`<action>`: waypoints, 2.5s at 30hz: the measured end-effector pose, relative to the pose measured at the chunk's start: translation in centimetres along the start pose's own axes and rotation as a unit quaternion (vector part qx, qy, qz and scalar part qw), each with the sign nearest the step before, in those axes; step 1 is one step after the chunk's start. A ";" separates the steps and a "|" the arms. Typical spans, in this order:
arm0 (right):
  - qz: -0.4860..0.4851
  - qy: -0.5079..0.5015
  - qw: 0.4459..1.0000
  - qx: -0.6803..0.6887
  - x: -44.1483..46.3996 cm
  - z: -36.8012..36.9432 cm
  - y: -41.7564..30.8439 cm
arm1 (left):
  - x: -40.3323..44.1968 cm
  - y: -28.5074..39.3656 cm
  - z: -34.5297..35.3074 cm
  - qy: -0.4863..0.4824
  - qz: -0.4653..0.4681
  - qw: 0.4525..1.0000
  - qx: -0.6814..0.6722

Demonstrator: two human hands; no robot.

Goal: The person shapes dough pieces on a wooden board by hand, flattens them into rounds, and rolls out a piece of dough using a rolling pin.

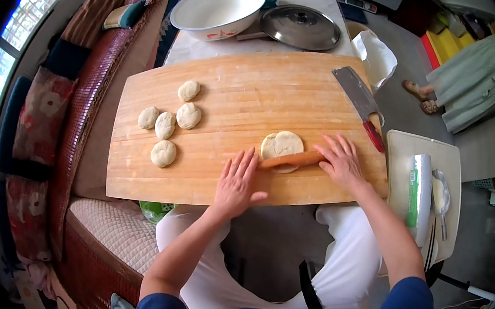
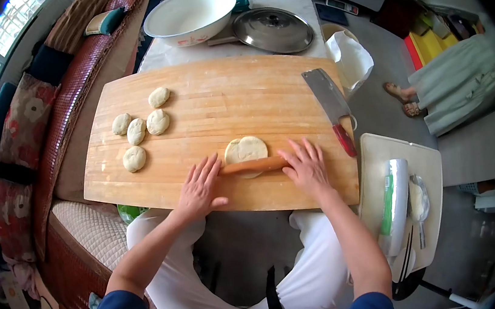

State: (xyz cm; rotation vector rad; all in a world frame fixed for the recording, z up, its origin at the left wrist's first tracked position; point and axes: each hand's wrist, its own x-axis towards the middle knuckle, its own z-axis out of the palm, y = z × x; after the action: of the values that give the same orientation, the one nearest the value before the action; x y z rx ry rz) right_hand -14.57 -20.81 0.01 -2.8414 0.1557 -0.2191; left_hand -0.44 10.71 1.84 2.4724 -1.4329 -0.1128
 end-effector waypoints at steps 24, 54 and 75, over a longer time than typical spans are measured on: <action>0.006 0.076 0.997 0.004 9.6 1.1 1.0 | 10.1 -6.8 1.0 0.096 -0.135 0.986 0.019; 0.184 0.338 0.870 0.308 1.8 -1.7 5.9 | 12.8 1.7 -3.1 -0.088 -0.156 0.909 -0.376; 0.258 0.315 0.838 0.363 2.0 -4.0 6.7 | 26.0 -19.3 1.3 0.192 -0.199 0.961 0.014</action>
State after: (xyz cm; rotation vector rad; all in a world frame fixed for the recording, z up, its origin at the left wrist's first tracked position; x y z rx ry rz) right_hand -13.85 -28.50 2.13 -1.7960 0.7730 -0.8691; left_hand 28.61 -2.81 -2.91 2.5863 -0.7791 0.2931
